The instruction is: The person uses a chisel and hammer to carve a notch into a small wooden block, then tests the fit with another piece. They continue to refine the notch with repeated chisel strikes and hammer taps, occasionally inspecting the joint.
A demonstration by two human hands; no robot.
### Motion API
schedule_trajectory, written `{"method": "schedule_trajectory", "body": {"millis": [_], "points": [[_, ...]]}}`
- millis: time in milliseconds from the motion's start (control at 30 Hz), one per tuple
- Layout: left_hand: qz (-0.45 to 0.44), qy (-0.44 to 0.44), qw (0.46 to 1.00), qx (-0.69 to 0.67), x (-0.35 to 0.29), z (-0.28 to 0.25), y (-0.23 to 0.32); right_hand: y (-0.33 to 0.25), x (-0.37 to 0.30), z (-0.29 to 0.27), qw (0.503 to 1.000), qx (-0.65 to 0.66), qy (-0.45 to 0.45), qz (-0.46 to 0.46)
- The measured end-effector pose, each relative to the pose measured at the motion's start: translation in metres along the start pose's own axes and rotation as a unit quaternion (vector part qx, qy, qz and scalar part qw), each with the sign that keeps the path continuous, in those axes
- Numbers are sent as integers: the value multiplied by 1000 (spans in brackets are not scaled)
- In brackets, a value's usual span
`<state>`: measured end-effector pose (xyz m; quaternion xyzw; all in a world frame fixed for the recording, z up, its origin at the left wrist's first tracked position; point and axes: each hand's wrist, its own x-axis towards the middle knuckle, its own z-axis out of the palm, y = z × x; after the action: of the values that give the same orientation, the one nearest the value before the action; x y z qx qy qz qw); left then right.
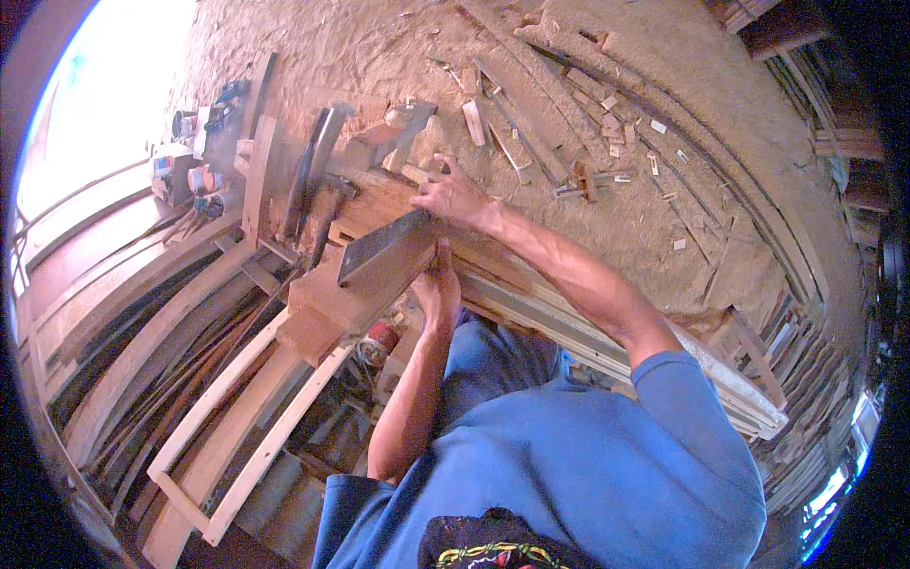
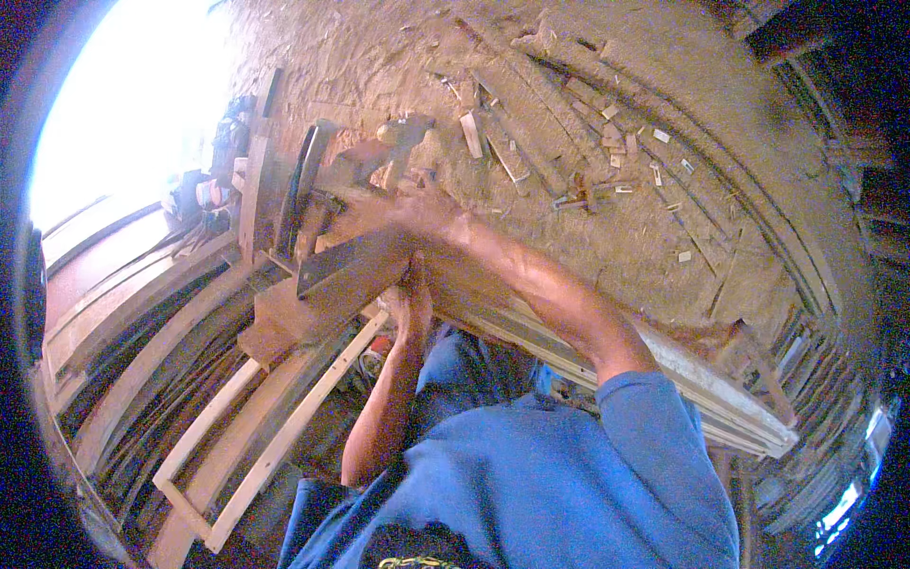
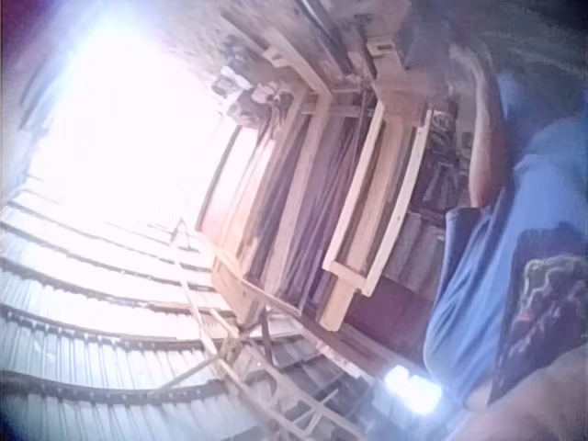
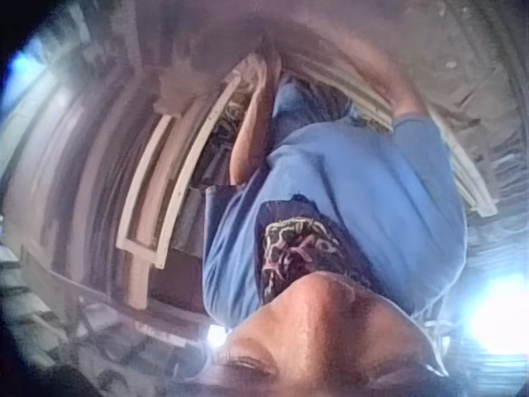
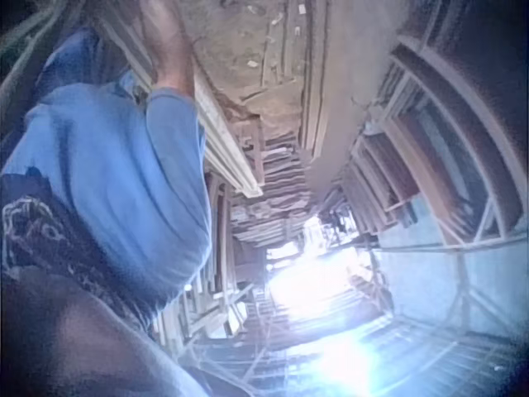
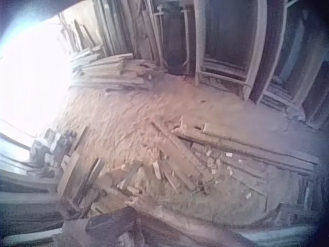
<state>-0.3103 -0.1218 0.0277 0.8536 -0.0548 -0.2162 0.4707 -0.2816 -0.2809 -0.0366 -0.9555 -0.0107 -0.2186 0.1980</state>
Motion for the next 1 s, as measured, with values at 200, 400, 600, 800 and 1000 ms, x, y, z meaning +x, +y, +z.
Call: {"method": "schedule_trajectory", "body": {"millis": [200,400,600,800,1000], "points": [[-21,-33,997,66,5,-10,-16,-1,1,-7,999,7,-40,-1],[-1,-136,986,100,11,-49,-15,9,-29,-58,963,126,-121,203],[-103,-110,988,21,-2,-45,6,1,-104,-121,860,236,-100,440],[-71,-100,992,-44,-3,-30,2,-32,-117,-121,806,328,-58,490],[-39,-157,985,64,-2,-41,18,-42,-63,-98,750,510,-135,399]]}}
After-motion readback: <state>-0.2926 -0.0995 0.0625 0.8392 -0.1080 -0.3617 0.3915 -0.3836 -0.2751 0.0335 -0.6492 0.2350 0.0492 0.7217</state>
